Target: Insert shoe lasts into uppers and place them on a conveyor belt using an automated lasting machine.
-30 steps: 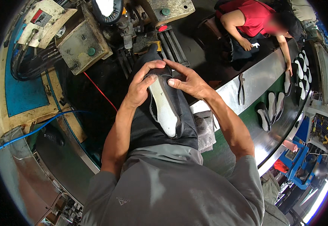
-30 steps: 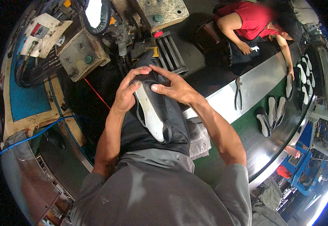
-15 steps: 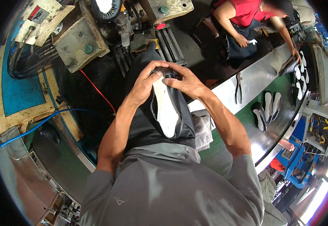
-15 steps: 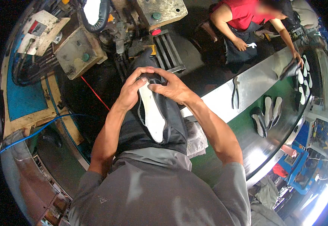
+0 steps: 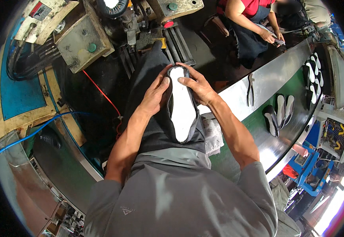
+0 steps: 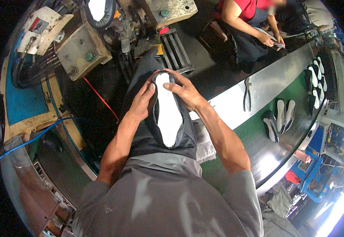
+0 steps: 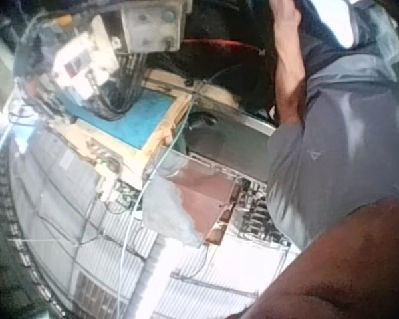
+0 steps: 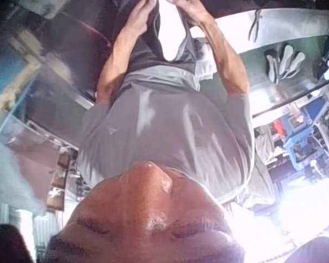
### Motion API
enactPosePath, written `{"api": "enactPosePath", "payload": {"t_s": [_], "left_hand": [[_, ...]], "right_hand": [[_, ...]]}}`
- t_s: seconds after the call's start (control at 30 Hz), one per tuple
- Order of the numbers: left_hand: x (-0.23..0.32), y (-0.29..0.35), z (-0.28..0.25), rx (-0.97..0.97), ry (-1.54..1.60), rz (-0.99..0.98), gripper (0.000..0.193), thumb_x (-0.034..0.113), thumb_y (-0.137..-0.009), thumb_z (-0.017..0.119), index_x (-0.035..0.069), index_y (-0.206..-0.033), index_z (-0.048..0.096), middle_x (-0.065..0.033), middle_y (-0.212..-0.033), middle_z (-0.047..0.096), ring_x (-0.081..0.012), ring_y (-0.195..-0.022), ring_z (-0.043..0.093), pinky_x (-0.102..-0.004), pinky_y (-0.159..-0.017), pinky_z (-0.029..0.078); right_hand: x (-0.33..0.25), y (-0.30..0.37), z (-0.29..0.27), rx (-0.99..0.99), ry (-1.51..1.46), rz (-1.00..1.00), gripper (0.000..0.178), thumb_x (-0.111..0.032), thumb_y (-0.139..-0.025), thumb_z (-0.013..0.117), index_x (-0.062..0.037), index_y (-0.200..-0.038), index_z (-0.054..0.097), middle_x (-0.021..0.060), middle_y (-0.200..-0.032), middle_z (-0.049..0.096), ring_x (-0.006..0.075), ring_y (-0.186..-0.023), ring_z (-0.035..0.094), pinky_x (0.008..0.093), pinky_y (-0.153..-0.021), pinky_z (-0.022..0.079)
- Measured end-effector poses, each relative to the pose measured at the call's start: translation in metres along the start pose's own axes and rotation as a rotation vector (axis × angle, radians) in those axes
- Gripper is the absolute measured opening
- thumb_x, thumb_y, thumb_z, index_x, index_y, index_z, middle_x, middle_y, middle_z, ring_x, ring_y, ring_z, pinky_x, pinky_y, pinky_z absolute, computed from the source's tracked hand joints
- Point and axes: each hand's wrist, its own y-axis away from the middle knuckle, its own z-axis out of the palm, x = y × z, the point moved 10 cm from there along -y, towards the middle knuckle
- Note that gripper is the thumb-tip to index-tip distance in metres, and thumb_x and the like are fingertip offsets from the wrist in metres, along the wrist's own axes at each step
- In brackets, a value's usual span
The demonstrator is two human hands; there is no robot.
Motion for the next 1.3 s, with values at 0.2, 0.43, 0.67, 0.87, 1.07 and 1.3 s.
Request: {"api": "enactPosePath", "payload": {"t_s": [0.2,0.43,0.67,0.87,1.07,1.3], "left_hand": [[0.014,0.005,-0.004,0.059,-0.425,0.172,0.055,0.023,-0.115,0.057,0.006,-0.165,0.043,-0.0095,-0.154,0.054,-0.0199,-0.142,0.051,-0.0347,-0.121,0.04],[0.019,0.02,-0.004,0.137,-0.423,0.111,0.068,0.019,-0.11,0.062,0.0,-0.168,0.033,-0.0178,-0.165,0.045,-0.0283,-0.152,0.043,-0.0396,-0.127,0.034],[0.007,0.091,-0.007,0.147,-0.434,-0.095,0.084,0.012,-0.101,0.066,0.002,-0.173,0.025,-0.0197,-0.166,0.047,-0.0329,-0.151,0.048,-0.0435,-0.12,0.043],[0.008,0.086,0.005,0.241,-0.218,-0.257,0.083,-0.004,-0.094,0.05,0.012,-0.173,0.031,-0.0153,-0.145,0.062,-0.0253,-0.119,0.066,-0.0444,-0.102,0.055],[0.037,0.058,-0.014,0.249,-0.356,-0.205,0.075,0.017,-0.106,0.066,0.007,-0.172,0.033,-0.0187,-0.154,0.054,-0.0288,-0.131,0.062,-0.0469,-0.107,0.054],[0.101,-0.031,-0.046,0.362,-1.361,0.542,0.013,0.009,-0.098,0.064,0.0,-0.102,0.072,-0.0261,-0.099,0.071,-0.0513,-0.095,0.069,-0.0572,-0.082,0.056]], "right_hand": [[-0.006,0.001,0.011,0.012,0.147,-0.057,0.073,-0.023,-0.098,0.081,-0.0066,-0.162,0.05,0.0142,-0.136,0.067,0.0248,-0.122,0.065,0.0384,-0.107,0.054],[-0.001,0.023,0.025,0.048,0.416,-0.042,0.102,-0.044,-0.101,0.08,0.0038,-0.172,0.024,0.0267,-0.155,0.056,0.0323,-0.143,0.056,0.0431,-0.12,0.046],[-0.021,0.149,0.102,0.19,1.264,-0.471,0.104,-0.024,-0.082,0.092,-0.0045,-0.169,0.038,0.0292,-0.177,0.021,0.0529,-0.152,0.04,0.0516,-0.12,0.048],[-0.011,0.132,0.118,0.132,1.784,-0.295,0.098,-0.025,-0.079,0.092,-0.0219,-0.165,0.046,0.0226,-0.179,0.017,0.0624,-0.147,0.035,0.0583,-0.115,0.053],[-0.014,0.129,0.102,0.156,1.699,-0.22,0.084,-0.024,-0.085,0.086,-0.0243,-0.162,0.052,0.0346,-0.176,0.013,0.0553,-0.119,0.058,0.0557,-0.098,0.058],[-0.025,0.142,0.12,0.051,1.642,-0.386,0.081,-0.027,-0.09,0.083,-0.0276,-0.163,0.05,0.0322,-0.177,0.011,0.0509,-0.114,0.059,0.056,-0.092,0.062]]}}
